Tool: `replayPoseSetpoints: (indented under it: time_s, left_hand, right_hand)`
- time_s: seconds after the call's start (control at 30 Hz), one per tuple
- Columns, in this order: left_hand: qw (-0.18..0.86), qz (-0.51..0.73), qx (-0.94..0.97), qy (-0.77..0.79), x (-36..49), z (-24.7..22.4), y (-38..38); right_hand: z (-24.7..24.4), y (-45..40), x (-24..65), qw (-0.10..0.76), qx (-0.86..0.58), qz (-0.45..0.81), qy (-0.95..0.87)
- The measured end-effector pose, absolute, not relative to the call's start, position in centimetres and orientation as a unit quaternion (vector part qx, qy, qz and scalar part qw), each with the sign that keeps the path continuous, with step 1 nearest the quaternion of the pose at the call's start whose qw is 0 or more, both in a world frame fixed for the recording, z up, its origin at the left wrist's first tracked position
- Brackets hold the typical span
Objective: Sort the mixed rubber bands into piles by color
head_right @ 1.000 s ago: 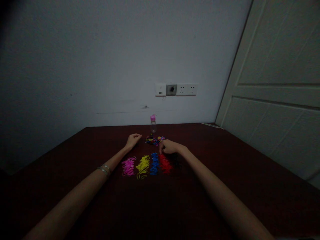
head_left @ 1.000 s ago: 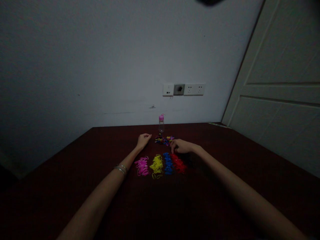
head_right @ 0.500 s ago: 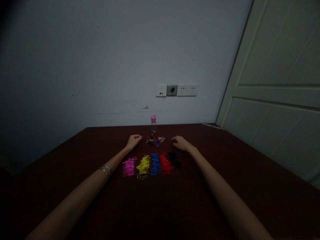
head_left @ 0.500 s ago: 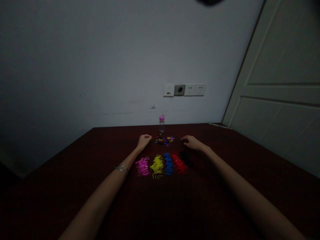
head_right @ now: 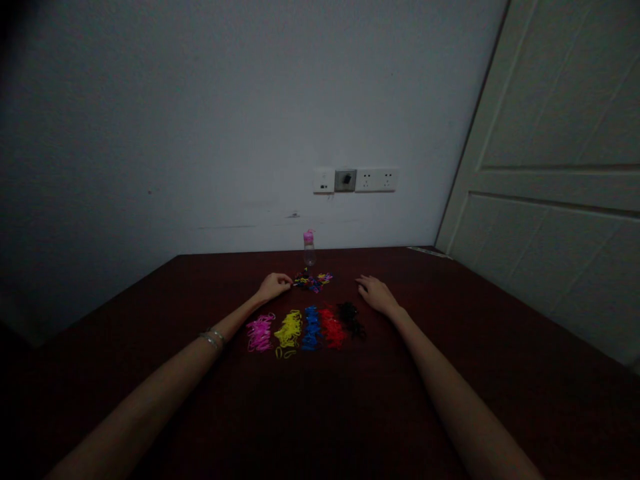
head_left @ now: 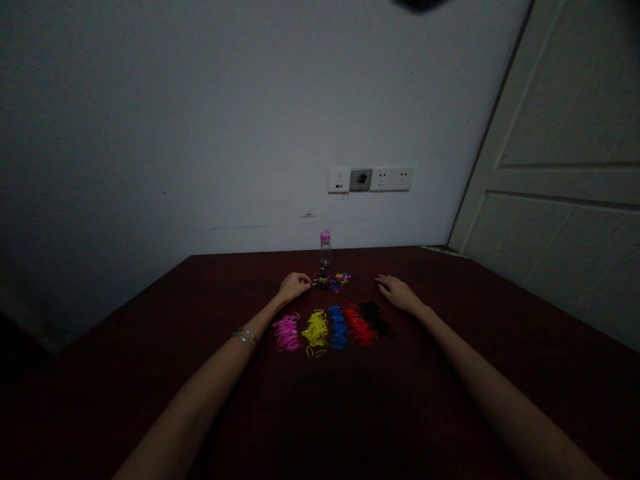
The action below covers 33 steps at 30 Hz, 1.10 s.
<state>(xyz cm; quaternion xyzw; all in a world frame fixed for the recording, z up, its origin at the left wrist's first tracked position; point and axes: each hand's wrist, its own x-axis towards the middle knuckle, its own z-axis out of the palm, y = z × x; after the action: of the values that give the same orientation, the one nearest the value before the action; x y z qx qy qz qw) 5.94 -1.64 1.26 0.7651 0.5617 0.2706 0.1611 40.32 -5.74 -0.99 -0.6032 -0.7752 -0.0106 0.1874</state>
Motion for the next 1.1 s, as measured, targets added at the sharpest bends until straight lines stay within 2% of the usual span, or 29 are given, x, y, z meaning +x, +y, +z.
replayPoseSetpoints:
  time_s: [0.47, 0.87, 1.1]
  left_hand:
    - [0.038, 0.197, 0.816, 0.542, 6.5, 1.9, -3.3]
    - [0.121, 0.278, 0.802, 0.515, 5.8, 1.6, -1.4]
    - [0.163, 0.279, 0.824, 0.465, 5.6, 4.6, -1.0]
  right_hand:
    - [-0.5, -6.6, 39.7, 0.179, -0.615, -0.014, -0.767]
    - [-0.9, -6.2, 39.7, 0.179, -0.626, -0.006, -0.759]
    - [-0.8, -6.2, 39.7, 0.179, -0.621, -0.015, -0.763]
